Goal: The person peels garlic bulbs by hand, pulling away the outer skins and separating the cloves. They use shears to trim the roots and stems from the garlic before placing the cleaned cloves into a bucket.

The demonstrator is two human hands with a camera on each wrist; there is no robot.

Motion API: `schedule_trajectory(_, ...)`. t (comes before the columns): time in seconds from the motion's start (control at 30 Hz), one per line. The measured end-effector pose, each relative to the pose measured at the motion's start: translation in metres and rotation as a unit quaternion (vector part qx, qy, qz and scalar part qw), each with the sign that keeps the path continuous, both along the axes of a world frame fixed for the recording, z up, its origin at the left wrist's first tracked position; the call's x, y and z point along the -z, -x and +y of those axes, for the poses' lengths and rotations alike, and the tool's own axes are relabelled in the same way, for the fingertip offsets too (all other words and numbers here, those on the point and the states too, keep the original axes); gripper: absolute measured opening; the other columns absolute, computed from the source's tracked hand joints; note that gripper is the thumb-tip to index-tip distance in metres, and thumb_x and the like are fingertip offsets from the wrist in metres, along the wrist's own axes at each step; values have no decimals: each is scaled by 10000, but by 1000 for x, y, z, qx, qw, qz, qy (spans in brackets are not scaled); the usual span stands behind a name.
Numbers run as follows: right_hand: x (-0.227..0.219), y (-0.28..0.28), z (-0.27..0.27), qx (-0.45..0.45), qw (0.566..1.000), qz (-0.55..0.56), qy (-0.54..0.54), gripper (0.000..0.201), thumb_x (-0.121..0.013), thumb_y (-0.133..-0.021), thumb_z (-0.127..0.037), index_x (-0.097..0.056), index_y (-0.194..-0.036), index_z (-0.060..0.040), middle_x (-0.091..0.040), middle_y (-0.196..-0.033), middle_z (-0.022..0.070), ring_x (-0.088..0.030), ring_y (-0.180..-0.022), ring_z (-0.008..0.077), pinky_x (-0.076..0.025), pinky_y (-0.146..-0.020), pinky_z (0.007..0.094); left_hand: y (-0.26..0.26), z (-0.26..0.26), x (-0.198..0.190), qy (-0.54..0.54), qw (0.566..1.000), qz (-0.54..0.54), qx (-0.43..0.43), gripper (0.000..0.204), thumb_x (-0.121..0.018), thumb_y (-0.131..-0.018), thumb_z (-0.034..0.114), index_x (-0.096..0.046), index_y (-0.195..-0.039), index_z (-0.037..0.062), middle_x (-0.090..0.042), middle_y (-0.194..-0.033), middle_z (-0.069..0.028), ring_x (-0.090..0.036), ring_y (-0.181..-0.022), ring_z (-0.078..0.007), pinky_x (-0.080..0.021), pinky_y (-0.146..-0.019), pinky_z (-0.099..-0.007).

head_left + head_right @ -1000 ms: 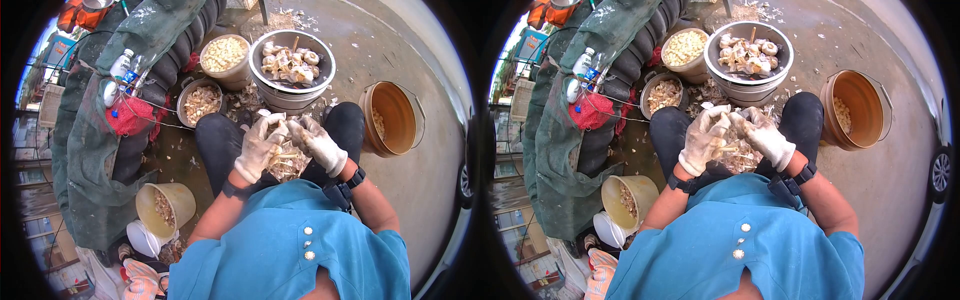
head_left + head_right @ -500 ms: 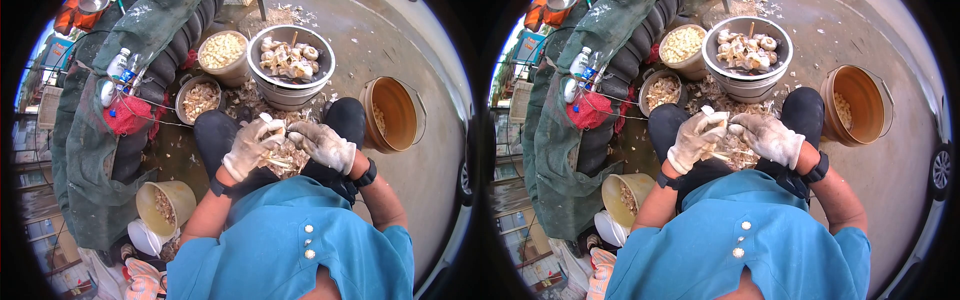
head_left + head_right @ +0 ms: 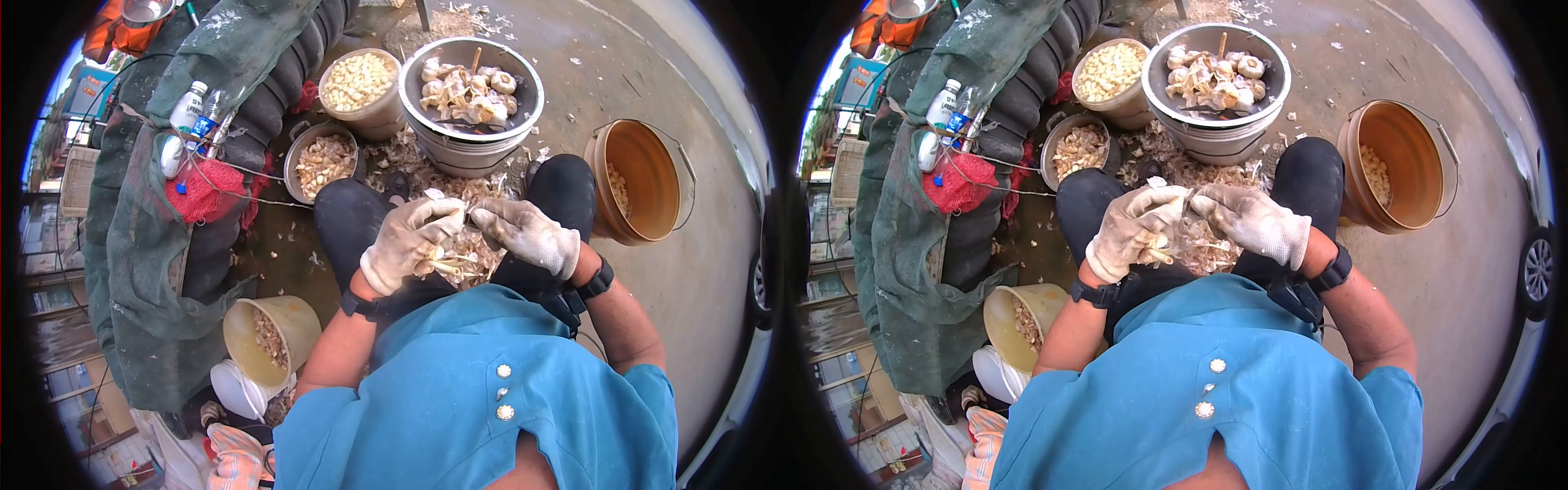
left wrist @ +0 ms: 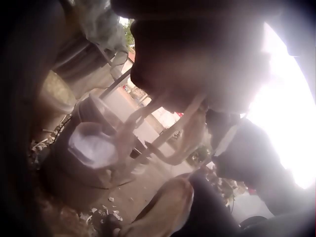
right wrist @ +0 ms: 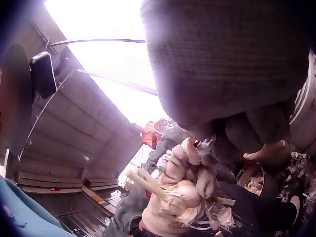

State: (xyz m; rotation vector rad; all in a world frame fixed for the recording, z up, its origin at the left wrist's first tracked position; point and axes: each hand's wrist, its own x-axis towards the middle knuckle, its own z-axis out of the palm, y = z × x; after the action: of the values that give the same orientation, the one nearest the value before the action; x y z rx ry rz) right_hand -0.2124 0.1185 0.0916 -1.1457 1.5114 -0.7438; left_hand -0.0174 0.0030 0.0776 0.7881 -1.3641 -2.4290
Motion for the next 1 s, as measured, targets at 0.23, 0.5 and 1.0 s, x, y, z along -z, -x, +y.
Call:
schedule_trajectory(0.23, -2, 2, 4, -39, 999, 21, 24, 341, -435, -1020, -309, -590, -1117, -21, -643, -885, 172, -618, -805, 282, -489, -751, 381, -3, -7, -1, 168, 984, 9, 63, 344, -674, -876, 155, -624, -1159, -34, -574, -913, -7, -487, -580, -45, -367, -464, -178)
schedule_trajectory(0.5, 19, 7, 4, -69, 993, -94, 25, 364, -428, -1027, -326, -587, -1167, -29, -623, -832, 117, -564, -747, 192, -476, -724, 333, -4, -9, -2, 202, 972, 64, 101, 366, -666, -891, 194, -613, -1148, -62, -550, -931, -26, -495, -651, -68, -389, -562, -196)
schedule_trajectory(1.0, 1, -5, -4, 16, 996, -86, 3, 367, -450, -1022, -371, -601, -1070, -39, -554, -706, 40, -494, -647, 130, -451, -631, 300, -3, -2, 33, -62, 985, 162, 21, 526, -592, -940, 365, -496, -1267, -37, -632, -930, -103, -535, -522, -125, -411, -429, -237)
